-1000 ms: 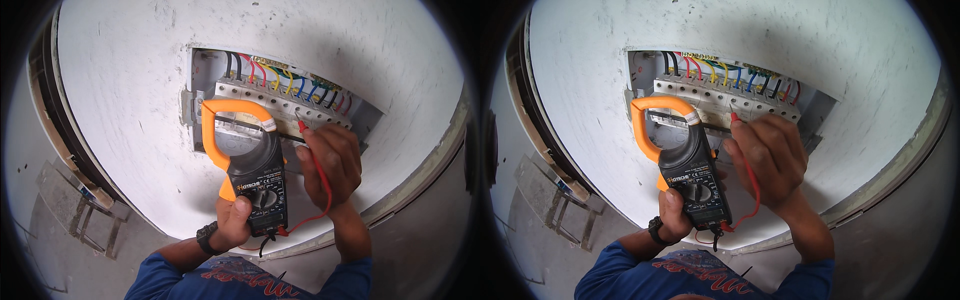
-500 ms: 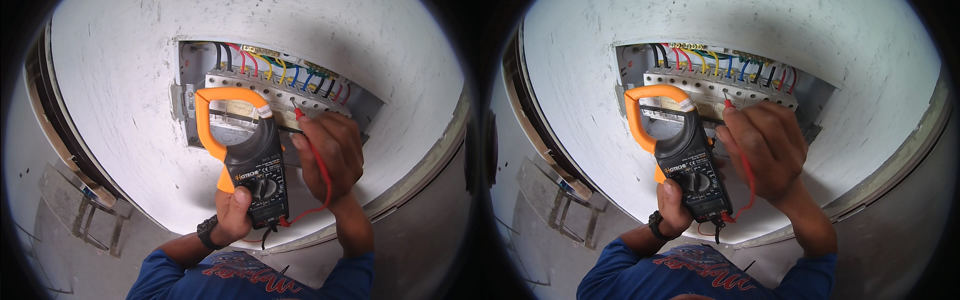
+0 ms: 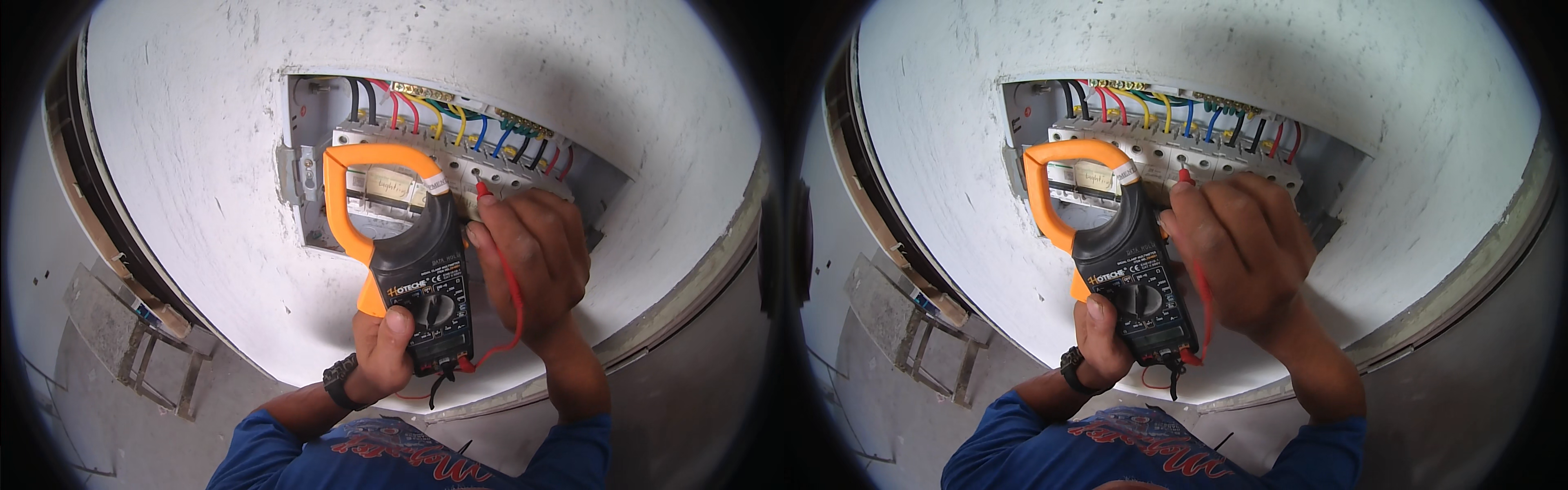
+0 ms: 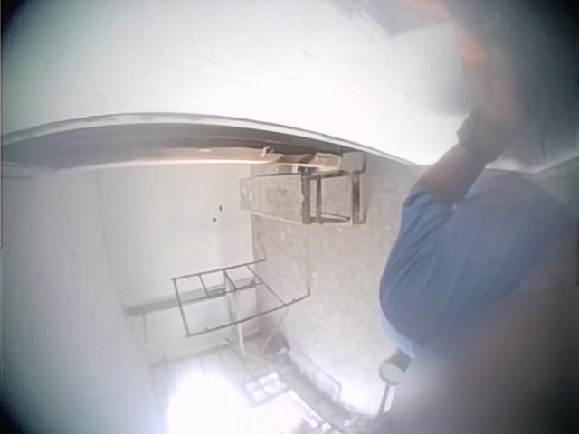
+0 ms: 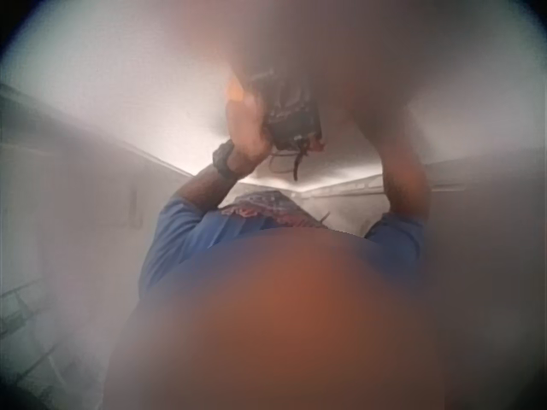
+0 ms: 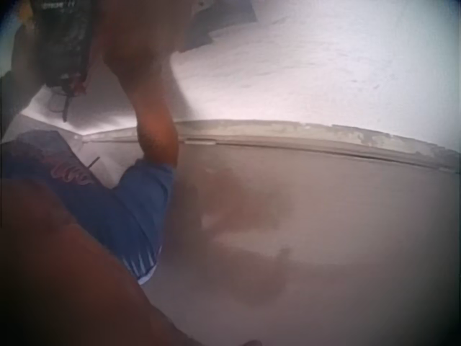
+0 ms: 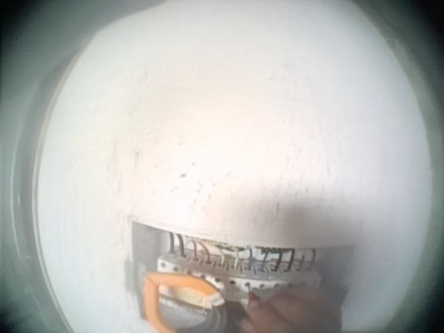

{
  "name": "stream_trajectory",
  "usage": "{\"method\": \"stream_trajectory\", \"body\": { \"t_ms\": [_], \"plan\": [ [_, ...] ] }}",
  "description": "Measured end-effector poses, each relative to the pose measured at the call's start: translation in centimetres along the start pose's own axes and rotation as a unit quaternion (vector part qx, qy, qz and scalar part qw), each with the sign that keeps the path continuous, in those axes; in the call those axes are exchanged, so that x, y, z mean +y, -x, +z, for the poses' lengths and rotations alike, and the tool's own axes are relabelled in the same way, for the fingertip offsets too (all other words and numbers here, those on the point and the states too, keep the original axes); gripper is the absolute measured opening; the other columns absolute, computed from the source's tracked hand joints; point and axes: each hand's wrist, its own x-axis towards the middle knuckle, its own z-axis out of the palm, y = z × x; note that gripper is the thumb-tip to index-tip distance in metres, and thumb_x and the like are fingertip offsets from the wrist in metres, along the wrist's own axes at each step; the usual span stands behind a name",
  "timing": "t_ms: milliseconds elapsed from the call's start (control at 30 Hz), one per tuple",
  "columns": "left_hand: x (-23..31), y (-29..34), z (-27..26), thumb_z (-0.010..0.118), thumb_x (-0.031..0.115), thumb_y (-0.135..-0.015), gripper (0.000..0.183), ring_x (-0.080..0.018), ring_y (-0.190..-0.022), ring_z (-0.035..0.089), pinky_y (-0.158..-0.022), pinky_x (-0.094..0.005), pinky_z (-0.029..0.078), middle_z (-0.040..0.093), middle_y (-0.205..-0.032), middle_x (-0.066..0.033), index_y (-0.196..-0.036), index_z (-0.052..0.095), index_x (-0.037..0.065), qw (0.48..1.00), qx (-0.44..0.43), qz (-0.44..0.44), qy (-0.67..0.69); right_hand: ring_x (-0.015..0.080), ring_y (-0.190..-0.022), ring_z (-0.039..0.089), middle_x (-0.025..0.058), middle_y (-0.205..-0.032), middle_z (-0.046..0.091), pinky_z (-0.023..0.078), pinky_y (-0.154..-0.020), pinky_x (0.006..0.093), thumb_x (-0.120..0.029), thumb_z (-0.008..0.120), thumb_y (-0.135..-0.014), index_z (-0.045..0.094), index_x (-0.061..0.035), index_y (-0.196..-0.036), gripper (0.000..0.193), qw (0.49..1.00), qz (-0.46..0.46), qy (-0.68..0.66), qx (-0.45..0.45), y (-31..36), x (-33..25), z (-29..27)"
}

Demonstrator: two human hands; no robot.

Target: The person uses a clamp multimeter to test voltage at multiple terminals in an open electrical panel. They repeatedly place the red probe on different breaker terminals while holding the multimeter steady, then remove the probe and move to the next terminal.

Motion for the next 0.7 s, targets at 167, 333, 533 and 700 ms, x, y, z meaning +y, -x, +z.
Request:
{"method": "stream_trajectory", "body": {
  "t_ms": [167, 333, 533, 700],
  "plan": [
    [-0.23, 0.15, -0.02, 0.04, 0.068, -0.109, 0.094, -0.0331, -0.124, 0.071, -0.103, -0.0452, 0.062, 0.064, -0.141, -0.0284, -0.158, 0.035, -0.012, 1.0, 0.003, -0.006, 0.013, 0.0284, -0.091, 0.07, 0.008, -0.097, 0.069, 0.06, -0.073, 0.0392, -0.012, 0.088, -0.083, 0.076, -0.0029, -0.114, 0.034, 1.0, -0.001, 0.0, 0.003, 0.0, -0.02, 0.23],
    [-0.34, 0.04, 0.08, 0.04, 0.068, -0.109, 0.094, -0.0332, -0.125, 0.071, -0.103, -0.0453, 0.062, 0.064, -0.141, -0.0282, -0.158, 0.035, -0.011, 1.0, 0.006, -0.004, 0.027, 0.0291, -0.091, 0.07, 0.0089, -0.097, 0.07, 0.06, -0.075, 0.0403, -0.01, 0.087, -0.083, 0.076, -0.0024, -0.114, 0.033, 1.0, 0.005, -0.01, -0.002, -0.06, 0.02, 0.05],
    [0.11, -0.31, 0.28, 0.04, 0.067, -0.109, 0.092, -0.0328, -0.122, 0.072, -0.1, -0.0441, 0.064, 0.064, -0.14, -0.029, -0.158, 0.034, -0.011, 1.0, 0.004, 0.008, 0.017, 0.0279, -0.09, 0.069, 0.0076, -0.095, 0.069, 0.058, -0.074, 0.04, -0.011, 0.087, -0.083, 0.076, -0.0032, -0.113, 0.032, 1.0, 0.003, -0.005, -0.002, -0.24, 0.08, 0.02],
    [0.09, -0.3, 0.25, 0.04, 0.066, -0.11, 0.091, -0.0329, -0.122, 0.073, -0.1, -0.0439, 0.064, 0.064, -0.14, -0.0289, -0.158, 0.035, -0.012, 1.0, 0.006, 0.008, 0.029, 0.0267, -0.089, 0.069, 0.006, -0.093, 0.069, 0.057, -0.073, 0.0388, -0.014, 0.088, -0.082, 0.076, -0.0043, -0.111, 0.032, 1.0, 0.0, 0.003, 0.006, -0.33, 0.07, 0.21]
  ]
}}
